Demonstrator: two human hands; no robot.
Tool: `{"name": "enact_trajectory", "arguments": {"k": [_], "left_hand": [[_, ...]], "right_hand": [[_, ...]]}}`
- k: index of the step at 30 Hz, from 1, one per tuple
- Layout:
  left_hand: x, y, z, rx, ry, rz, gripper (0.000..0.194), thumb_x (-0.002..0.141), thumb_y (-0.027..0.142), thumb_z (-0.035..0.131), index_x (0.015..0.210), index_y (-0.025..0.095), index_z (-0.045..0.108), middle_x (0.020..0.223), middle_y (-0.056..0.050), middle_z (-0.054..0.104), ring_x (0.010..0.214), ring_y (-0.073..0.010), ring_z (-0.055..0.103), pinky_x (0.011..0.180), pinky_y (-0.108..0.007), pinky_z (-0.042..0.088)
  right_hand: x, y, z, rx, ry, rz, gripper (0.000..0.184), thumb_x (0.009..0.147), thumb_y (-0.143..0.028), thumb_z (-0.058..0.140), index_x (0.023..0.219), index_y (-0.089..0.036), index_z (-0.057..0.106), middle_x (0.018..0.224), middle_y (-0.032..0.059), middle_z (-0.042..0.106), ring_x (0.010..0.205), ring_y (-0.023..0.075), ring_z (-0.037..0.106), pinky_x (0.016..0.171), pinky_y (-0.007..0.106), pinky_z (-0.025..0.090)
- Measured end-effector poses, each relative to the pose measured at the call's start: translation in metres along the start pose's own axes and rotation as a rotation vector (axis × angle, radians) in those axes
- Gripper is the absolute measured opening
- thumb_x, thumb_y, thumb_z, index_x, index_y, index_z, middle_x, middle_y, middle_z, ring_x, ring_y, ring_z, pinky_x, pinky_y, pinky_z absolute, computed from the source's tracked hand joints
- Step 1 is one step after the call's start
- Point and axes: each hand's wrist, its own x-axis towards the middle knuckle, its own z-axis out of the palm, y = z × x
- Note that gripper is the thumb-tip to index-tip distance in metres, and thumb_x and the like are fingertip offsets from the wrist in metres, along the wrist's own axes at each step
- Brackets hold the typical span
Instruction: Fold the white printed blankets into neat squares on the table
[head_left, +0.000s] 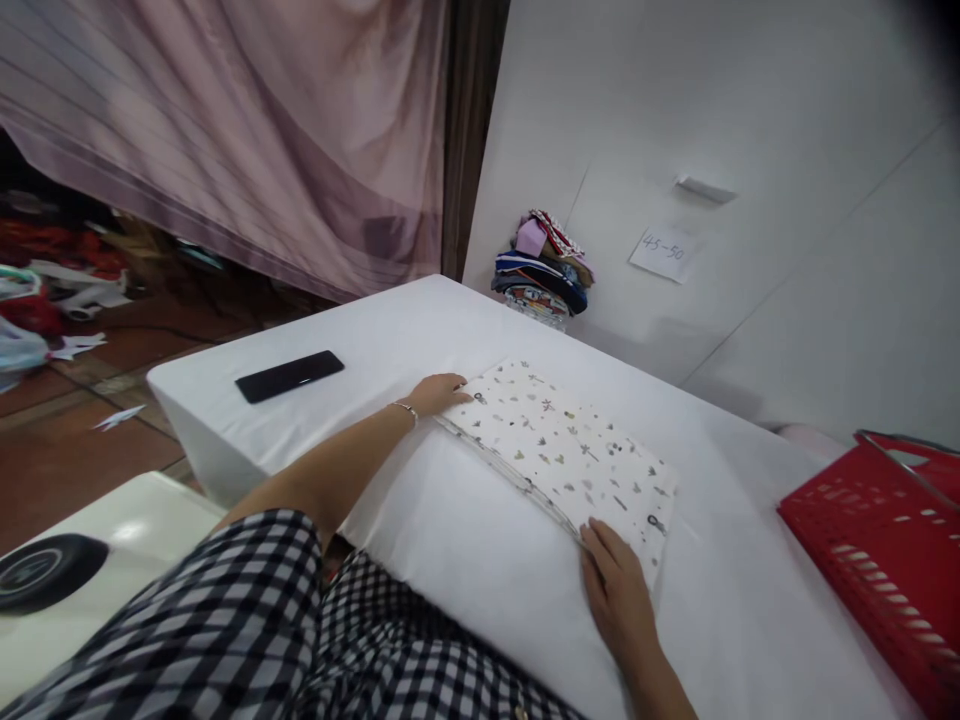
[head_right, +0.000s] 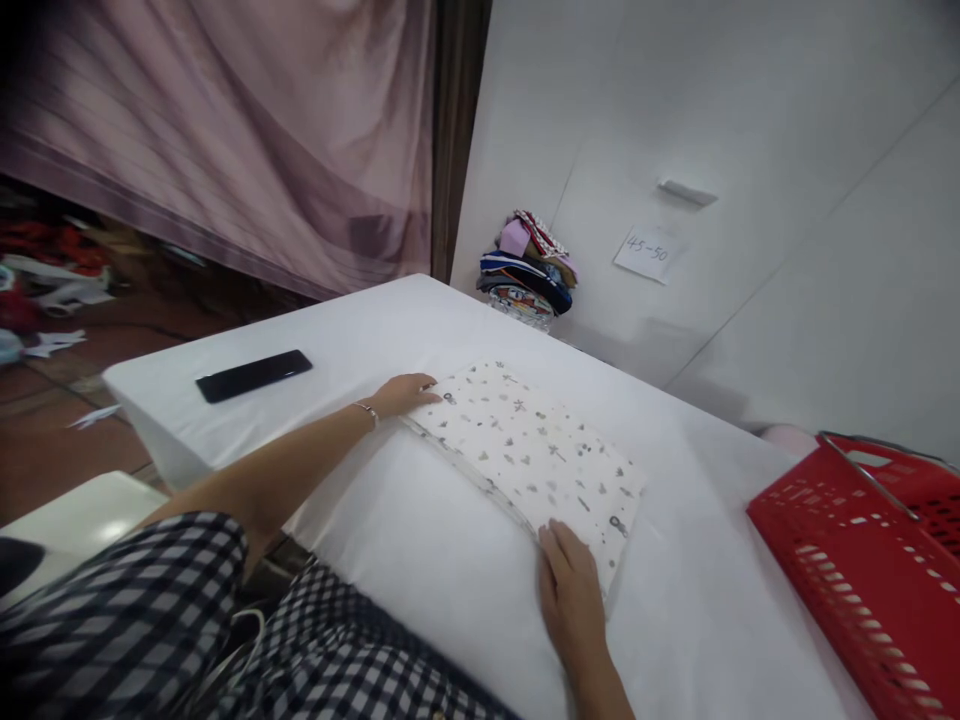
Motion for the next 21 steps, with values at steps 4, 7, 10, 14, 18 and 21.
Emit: {"name": "enact_trajectory", "arguments": {"k": [4,7,10,14,18,21], "left_hand": [[0.002,0.014,0.000,0.237,0.039,0.075,0.049,0.086,0.052,0.042,0.118,0.018,0.056,0.119,-0.011,0.059,0.106,-0.0253,0.055,0.089,-0.036,0.041],[0.001,0.044,0.010,0.342,0.171,0.239,0.050,0.088,0.048,0.040,0.122,0.014,0.051,0.126,-0.014,0.054,0.116,-0.0266,0.048,0.098,-0.041,0.034],[-0.004,0.068,0.029,0.329,0.183,0.490,0.050,0.089,0.050,0.036,0.127,0.019,0.048,0.139,-0.009,0.044,0.130,-0.0230,0.034,0.109,-0.041,0.019],[-0.006,0.065,0.053,0.346,0.127,0.362,0.054,0.087,0.053,0.036,0.129,0.022,0.048,0.143,-0.008,0.039,0.136,-0.0257,0.024,0.111,-0.047,0.012],[0.001,0.048,0.063,0.336,0.053,0.227,0.064,0.085,0.057,0.032,0.135,0.018,0.042,0.146,-0.009,0.033,0.137,-0.0281,0.022,0.110,-0.050,0.014],[0.005,0.045,0.064,0.323,0.012,0.218,0.068,0.084,0.058,0.030,0.137,0.017,0.040,0.148,-0.008,0.030,0.138,-0.0286,0.018,0.110,-0.051,0.010]], "right_hand": [[0.003,-0.005,-0.003,-0.009,-0.012,0.005,0.037,0.090,-0.028,0.045,0.125,-0.024,0.053,0.129,0.0096,0.053,0.118,0.0254,0.049,0.096,0.046,0.043],[0.008,-0.009,-0.006,-0.023,-0.011,0.006,0.036,0.089,-0.024,0.045,0.124,-0.022,0.054,0.127,0.0105,0.054,0.117,0.0245,0.049,0.096,0.045,0.043],[0.014,-0.014,-0.009,-0.032,-0.001,0.005,0.036,0.088,-0.019,0.045,0.123,-0.020,0.055,0.125,0.0119,0.055,0.116,0.0240,0.049,0.096,0.044,0.043],[0.016,-0.020,-0.012,-0.024,-0.001,0.023,0.039,0.087,-0.017,0.045,0.126,-0.021,0.052,0.126,0.0113,0.055,0.118,0.0223,0.048,0.098,0.043,0.041],[0.014,-0.020,-0.016,0.088,-0.048,0.043,0.046,0.085,-0.018,0.048,0.130,-0.022,0.049,0.132,0.0103,0.050,0.123,0.0225,0.044,0.102,0.045,0.037],[0.022,0.000,-0.024,0.325,-0.097,0.139,0.038,0.084,-0.027,0.051,0.120,-0.025,0.058,0.128,0.0063,0.055,0.119,0.0202,0.049,0.099,0.039,0.041]]}}
